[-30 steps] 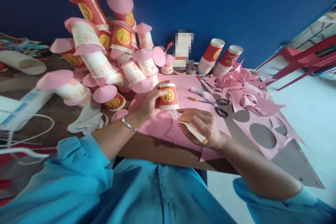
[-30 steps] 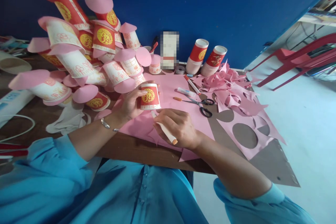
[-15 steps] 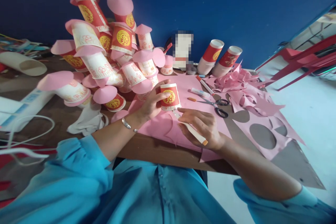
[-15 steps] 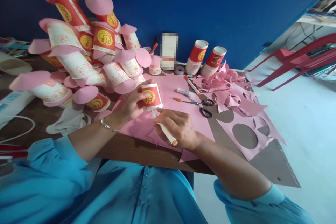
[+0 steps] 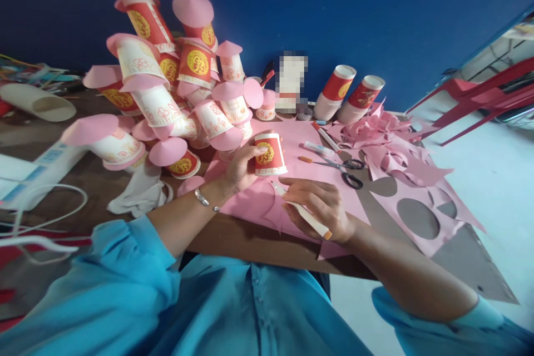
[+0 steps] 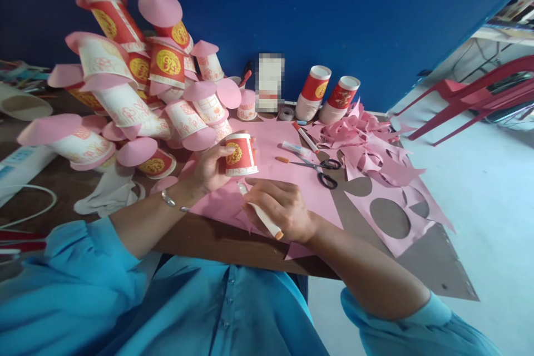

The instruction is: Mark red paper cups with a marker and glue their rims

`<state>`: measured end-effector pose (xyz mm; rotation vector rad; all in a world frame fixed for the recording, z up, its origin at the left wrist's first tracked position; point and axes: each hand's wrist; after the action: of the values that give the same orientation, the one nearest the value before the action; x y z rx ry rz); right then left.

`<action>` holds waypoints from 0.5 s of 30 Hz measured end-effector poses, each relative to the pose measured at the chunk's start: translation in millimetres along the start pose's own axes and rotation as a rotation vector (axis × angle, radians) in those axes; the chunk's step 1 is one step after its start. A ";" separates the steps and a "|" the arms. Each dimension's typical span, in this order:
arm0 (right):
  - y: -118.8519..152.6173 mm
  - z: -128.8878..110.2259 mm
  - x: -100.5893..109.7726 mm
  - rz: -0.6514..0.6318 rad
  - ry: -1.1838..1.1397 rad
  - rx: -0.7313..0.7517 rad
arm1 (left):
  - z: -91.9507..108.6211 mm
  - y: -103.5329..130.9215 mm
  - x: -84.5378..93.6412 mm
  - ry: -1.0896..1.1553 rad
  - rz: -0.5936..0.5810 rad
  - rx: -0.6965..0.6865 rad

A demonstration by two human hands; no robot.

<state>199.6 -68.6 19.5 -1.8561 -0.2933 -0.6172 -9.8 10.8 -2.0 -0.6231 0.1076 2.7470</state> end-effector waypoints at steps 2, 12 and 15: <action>0.3 0.0 0.2 0.009 0.022 -0.001 | 1.6 1.0 -0.7 0.041 0.010 0.018; 1.5 2.0 -2.4 -0.012 0.047 0.003 | 2.0 -1.4 -2.8 0.109 -0.041 -0.012; 2.6 2.4 -3.2 -0.017 0.016 0.009 | -0.4 -0.2 -2.5 0.093 -0.041 -0.005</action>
<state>198.8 -67.1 15.0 -1.8409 -0.3014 -0.6411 -7.4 10.2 -1.3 -0.7462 0.1081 2.6802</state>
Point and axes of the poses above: each hand's wrist, its own y-axis away from the middle knuckle, its own x-axis out of the back of the hand, z = x × y, and after that the axes turned 4 degrees about -y, right-handed
